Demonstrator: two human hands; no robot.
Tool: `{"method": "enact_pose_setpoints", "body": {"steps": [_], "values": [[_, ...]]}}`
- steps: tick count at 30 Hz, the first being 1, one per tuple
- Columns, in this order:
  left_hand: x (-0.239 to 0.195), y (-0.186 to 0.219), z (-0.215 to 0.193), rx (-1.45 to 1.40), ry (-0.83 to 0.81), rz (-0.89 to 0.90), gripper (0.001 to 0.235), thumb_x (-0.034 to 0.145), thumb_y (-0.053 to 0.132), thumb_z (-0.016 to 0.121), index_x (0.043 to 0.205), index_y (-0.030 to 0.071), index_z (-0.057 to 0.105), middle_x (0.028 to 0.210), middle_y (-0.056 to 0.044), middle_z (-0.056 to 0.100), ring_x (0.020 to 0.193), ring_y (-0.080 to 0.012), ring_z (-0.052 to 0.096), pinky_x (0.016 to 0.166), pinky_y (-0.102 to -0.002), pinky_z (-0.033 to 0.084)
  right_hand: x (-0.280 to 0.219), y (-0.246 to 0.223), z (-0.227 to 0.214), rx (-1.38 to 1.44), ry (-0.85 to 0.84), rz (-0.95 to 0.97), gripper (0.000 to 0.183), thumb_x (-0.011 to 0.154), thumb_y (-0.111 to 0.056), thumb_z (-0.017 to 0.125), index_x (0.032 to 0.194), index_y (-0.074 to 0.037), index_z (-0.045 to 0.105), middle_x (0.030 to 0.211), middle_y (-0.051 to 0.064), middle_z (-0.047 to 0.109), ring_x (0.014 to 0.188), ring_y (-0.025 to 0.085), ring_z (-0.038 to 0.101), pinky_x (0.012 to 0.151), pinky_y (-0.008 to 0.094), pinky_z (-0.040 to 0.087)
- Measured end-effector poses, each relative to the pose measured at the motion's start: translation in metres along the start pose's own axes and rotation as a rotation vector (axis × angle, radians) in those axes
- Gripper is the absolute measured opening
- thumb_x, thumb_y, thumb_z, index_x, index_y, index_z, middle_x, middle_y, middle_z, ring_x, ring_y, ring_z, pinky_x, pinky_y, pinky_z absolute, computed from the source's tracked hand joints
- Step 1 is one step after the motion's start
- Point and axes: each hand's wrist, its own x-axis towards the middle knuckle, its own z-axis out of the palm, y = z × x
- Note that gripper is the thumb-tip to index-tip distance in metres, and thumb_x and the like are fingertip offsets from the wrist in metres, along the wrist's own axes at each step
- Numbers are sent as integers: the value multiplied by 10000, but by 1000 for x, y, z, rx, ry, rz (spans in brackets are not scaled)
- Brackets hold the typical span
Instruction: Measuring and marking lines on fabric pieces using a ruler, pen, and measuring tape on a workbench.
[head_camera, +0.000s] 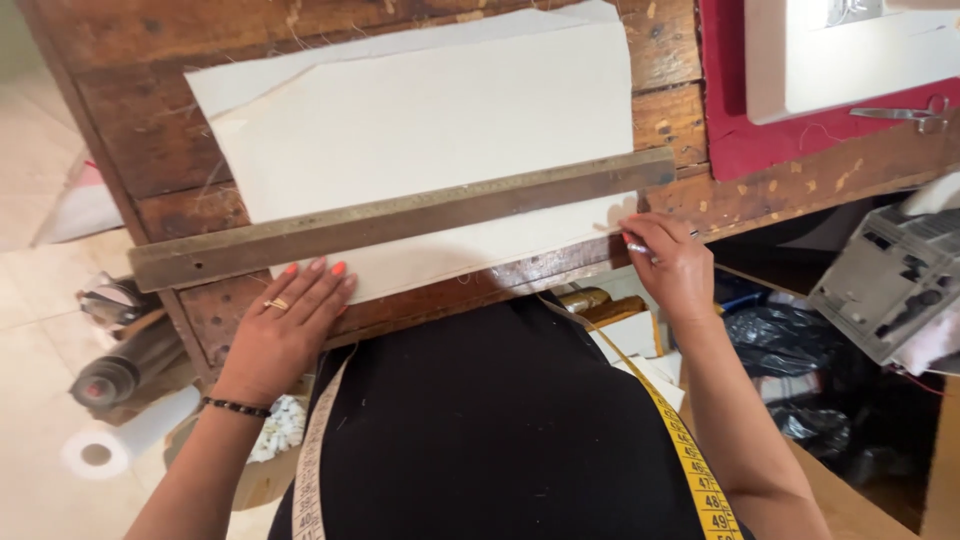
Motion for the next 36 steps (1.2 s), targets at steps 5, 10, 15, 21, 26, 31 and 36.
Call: {"method": "enact_pose_setpoints", "body": {"steps": [5,10,15,21,26,31,36], "values": [[30,-8,-5,-45,-33,50,214,990,330,639,1105,191,753,1126,6,764,1086,-201,714,1026,-385,539,5,-3,-4,-88,52,-92,172,876,-272,808,1031,-336,766,1021,-163,718,964,98,720,793,252,597],[162,-12,40,-38,-64,19,192,1007,251,597,1145,213,725,948,-10,725,894,-251,729,839,-401,587,8,-4,6,-86,95,-120,192,824,-214,787,997,-294,759,984,-104,719,975,126,718,819,258,598],[319,-10,134,-325,-104,-71,322,913,73,694,1234,99,688,1115,-138,697,993,-396,608,845,-494,508,11,7,-4,-76,-82,-257,319,925,-232,744,1236,-209,678,1202,-31,729,1010,172,699,479,323,519],[396,11,173,-340,-200,-226,135,942,196,770,1011,153,662,988,-86,600,869,-353,620,708,-516,488,13,21,-2,56,-50,-140,225,986,-205,673,1211,-204,689,1189,-32,702,1056,178,673,566,310,486],[423,11,169,-500,-391,-297,196,938,260,822,977,178,649,783,3,659,801,-241,607,849,-480,492,0,15,8,241,75,101,186,987,-62,738,1133,-176,742,1104,7,711,987,192,689,594,332,542],[429,10,162,-630,-424,-307,100,930,178,815,928,186,716,747,62,679,703,-135,639,789,-389,566,-20,27,19,201,47,57,627,822,191,590,1241,-256,724,1144,-13,670,881,201,623,456,300,367],[426,12,173,-674,-299,-369,134,915,106,791,824,194,748,715,71,724,655,-85,657,773,-348,611,-13,27,15,222,7,63,241,1035,4,644,1152,-191,724,1156,13,680,1025,233,670,520,345,482]]}}
